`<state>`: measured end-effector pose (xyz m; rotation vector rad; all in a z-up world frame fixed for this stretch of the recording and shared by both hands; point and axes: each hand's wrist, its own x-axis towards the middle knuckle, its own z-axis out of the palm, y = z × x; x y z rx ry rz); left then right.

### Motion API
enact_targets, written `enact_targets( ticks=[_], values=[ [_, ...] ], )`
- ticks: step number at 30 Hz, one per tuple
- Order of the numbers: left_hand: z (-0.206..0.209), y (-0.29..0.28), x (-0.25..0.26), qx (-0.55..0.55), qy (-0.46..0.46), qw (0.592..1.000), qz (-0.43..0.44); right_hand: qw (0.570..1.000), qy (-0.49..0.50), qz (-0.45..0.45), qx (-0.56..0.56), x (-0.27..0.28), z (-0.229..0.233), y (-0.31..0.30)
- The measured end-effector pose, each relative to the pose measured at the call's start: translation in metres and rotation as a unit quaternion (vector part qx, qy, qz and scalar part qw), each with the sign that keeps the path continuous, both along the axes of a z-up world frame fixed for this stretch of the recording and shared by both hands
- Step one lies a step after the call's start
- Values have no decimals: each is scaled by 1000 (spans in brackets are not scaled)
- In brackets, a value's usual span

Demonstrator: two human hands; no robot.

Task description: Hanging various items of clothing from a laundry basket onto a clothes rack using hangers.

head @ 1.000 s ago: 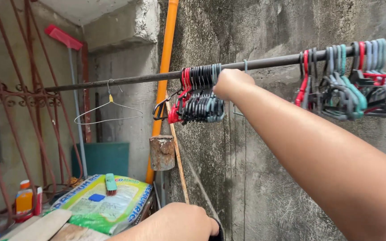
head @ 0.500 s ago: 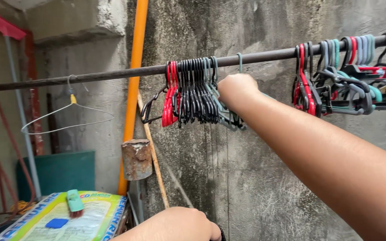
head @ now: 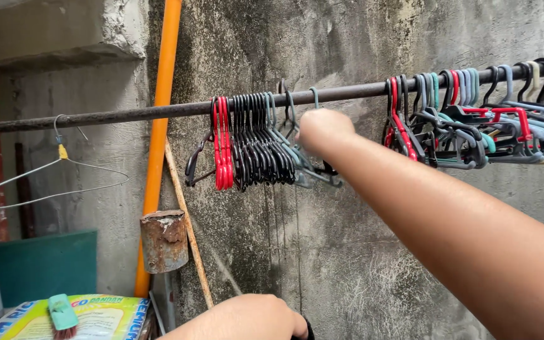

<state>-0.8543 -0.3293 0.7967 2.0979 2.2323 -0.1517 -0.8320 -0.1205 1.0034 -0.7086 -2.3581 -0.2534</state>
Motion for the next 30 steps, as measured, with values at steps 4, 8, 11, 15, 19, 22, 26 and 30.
enact_targets(
  ticks=[4,8,11,15,19,22,26,30],
  values=[
    [26,-4,23,20,-24,999,40,996,75,27,42,31,6,9],
    [28,25,12,81,7,993,91,996,53,64,25,113,-34,-10],
    [43,45,13,100,-32,991,80,989,134,56,24,196,-98,-34],
    [69,69,38,83,-105,986,96,818,464,270,-209,258,-268,23],
    [83,111,52,60,-119,991,26,741,563,285,-232,244,-307,-28],
    [95,135,69,41,-111,991,-62,727,548,354,-214,233,-337,-11],
    [110,151,83,20,-95,985,-142,896,376,225,73,257,-352,23],
    [114,149,81,18,-112,987,-118,983,127,42,-127,335,-399,93]
  ],
)
